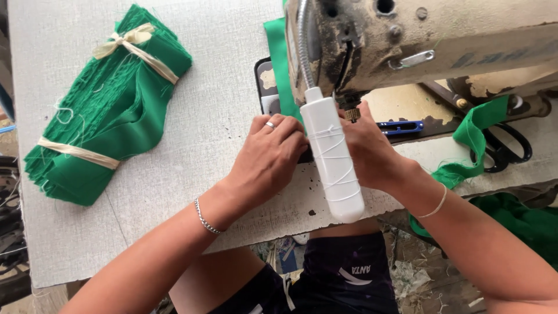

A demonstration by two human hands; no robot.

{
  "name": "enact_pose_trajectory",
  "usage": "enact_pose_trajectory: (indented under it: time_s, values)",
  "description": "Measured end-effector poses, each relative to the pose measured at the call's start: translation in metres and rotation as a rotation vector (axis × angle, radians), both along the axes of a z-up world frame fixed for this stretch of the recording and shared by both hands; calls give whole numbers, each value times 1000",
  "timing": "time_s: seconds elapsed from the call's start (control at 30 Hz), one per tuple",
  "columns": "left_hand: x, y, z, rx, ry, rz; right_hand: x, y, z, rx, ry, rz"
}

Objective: Assembling and sewing zippers onto green fabric strips using an industrial sewing machine.

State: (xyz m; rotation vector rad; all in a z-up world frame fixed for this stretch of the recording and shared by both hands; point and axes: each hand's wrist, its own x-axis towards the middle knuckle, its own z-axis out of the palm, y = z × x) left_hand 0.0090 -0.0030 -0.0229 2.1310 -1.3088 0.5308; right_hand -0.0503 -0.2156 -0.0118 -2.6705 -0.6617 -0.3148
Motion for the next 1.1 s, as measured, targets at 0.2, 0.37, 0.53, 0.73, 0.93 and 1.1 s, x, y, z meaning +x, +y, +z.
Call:
enact_pose_trajectory:
  time_s: [0.2, 0.37, 0.53, 0.73, 0.93, 1.1]
  values:
    - [-3, -1, 7, -9, -42, -11, -3, -7, 5, 197, -6, 101]
    - [0, 9, 12, -10, -3, -151, -7, -50, -40, 240, -11, 141]
    - [0, 25, 28, -2, 136, -216, -18, -9, 24, 252, 69, 207]
    - [6, 38, 31, 100, 138, -245, -21, -26, -37, 833, 540, 122]
    - [5, 36, 24, 142, 101, -228, -18, -29, -63, 1742, 1098, 61]
    - [2, 29, 19, 110, 132, -150, -16, -21, -37, 1477, 966, -1]
